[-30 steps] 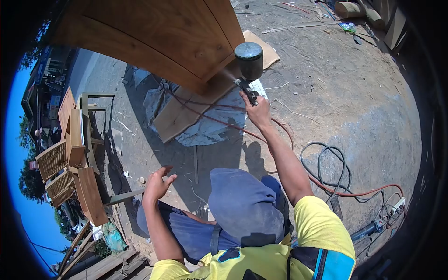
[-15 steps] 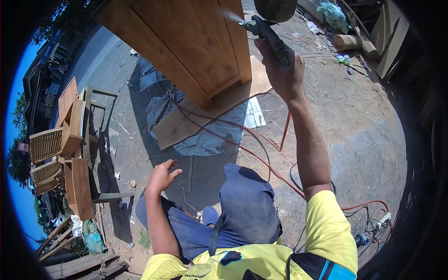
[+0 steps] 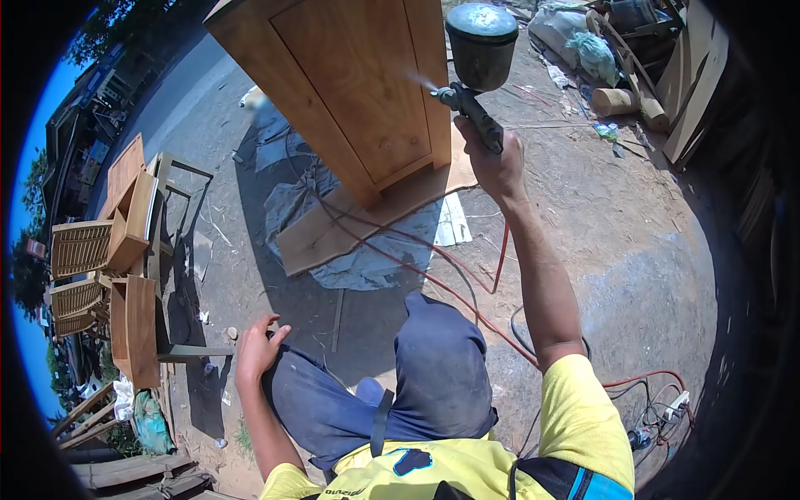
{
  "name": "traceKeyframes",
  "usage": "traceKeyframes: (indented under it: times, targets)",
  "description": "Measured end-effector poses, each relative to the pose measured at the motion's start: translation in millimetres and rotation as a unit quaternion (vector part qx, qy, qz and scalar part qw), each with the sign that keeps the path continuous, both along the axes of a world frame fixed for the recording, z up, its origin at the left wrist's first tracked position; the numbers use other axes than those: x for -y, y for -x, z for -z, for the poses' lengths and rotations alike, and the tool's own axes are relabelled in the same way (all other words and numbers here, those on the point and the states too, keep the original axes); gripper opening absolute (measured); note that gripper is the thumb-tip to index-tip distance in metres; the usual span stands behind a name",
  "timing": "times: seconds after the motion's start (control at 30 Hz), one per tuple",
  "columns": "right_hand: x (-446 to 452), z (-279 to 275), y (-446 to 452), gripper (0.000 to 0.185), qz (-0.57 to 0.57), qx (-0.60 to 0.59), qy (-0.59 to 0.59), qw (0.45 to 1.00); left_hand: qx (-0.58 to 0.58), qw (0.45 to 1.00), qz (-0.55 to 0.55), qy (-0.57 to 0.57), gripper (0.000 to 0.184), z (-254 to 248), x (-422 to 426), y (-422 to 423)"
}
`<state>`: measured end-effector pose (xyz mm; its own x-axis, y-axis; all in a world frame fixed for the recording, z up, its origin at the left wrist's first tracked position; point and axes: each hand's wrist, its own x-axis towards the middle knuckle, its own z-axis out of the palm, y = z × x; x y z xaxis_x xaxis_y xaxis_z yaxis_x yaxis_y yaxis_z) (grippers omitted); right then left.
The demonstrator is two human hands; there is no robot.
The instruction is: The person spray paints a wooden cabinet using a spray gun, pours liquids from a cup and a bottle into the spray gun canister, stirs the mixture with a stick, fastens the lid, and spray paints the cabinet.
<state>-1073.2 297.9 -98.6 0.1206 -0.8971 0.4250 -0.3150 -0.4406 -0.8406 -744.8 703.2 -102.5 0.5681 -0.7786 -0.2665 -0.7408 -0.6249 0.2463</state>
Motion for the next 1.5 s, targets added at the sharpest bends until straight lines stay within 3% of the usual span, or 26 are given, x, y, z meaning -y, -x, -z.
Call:
traceKeyframes:
  times: [0.07, 0.17, 0.23, 0.37, 0.5, 0.7, 0.83, 0.9, 1.03, 1.17, 1.27, 1.33, 1.5]
  targets:
    - [-6.9, 34.9, 1.4, 0.044, 0.008, -0.016, -0.028, 0.999, -0.009, 0.999, -0.045, -0.001, 0.045, -6.9, -22.6, 8.0]
    - [-8.5, 94.8, 3.2, 0.043, 0.013, -0.008, 0.074, 0.997, 0.049, 0.994, -0.049, 0.079, 0.047, -8.2, -46.6, 26.8]
    - [-11.5, 130.0, 4.9, 0.039, -0.001, -0.077, -0.061, 0.995, 0.083, 0.99, -0.055, 0.104, 0.049, 0.4, -57.5, 38.5]
    - [-19.0, 160.3, 1.8, 0.038, 0.02, -0.167, -0.092, 0.981, 0.132, 0.977, -0.083, 0.145, 0.055, 6.7, -65.7, 54.3]
    - [-24.0, 132.4, 4.2, 0.038, -0.016, -0.156, -0.093, 0.983, 0.153, 0.969, -0.1, 0.165, 0.054, 9.4, -62.3, 56.4]
    - [-40.5, -11.5, -4.0, 0.038, -0.041, -0.025, 0.019, 0.999, 0.143, 0.969, -0.101, 0.173, 0.048, 17.0, -49.7, 53.1]
    - [-37.2, -78.5, -11.6, 0.032, -0.039, -0.008, 0.06, 0.997, 0.146, 0.969, -0.1, 0.175, 0.044, 23.4, -43.8, 48.7]
    - [-31.0, -98.8, -18.0, 0.029, -0.021, -0.003, 0.161, 0.987, 0.144, 0.969, -0.097, 0.177, 0.044, 24.5, -42.2, 47.7]
    - [-21.2, -114.1, -31.2, 0.025, -0.006, 0.023, 0.216, 0.976, 0.139, 0.97, -0.096, 0.177, 0.043, 25.4, -41.0, 45.2]
    - [-26.8, -94.2, -36.3, 0.026, -0.016, 0.023, 0.15, 0.988, 0.141, 0.969, -0.099, 0.179, 0.043, 24.7, -41.5, 43.3]
    - [-28.1, -43.9, -38.3, 0.03, -0.034, 0.033, 0.16, 0.986, 0.133, 0.97, -0.105, 0.177, 0.042, 24.0, -43.5, 41.6]
    - [-36.5, -11.0, -36.9, 0.031, -0.045, 0.026, 0.073, 0.996, 0.122, 0.97, -0.106, 0.181, 0.045, 25.2, -45.3, 38.9]
    - [-45.0, 70.8, -34.0, 0.038, -0.038, -0.033, -0.007, 0.999, 0.133, 0.969, -0.099, 0.181, 0.041, 26.5, -47.9, 35.8]
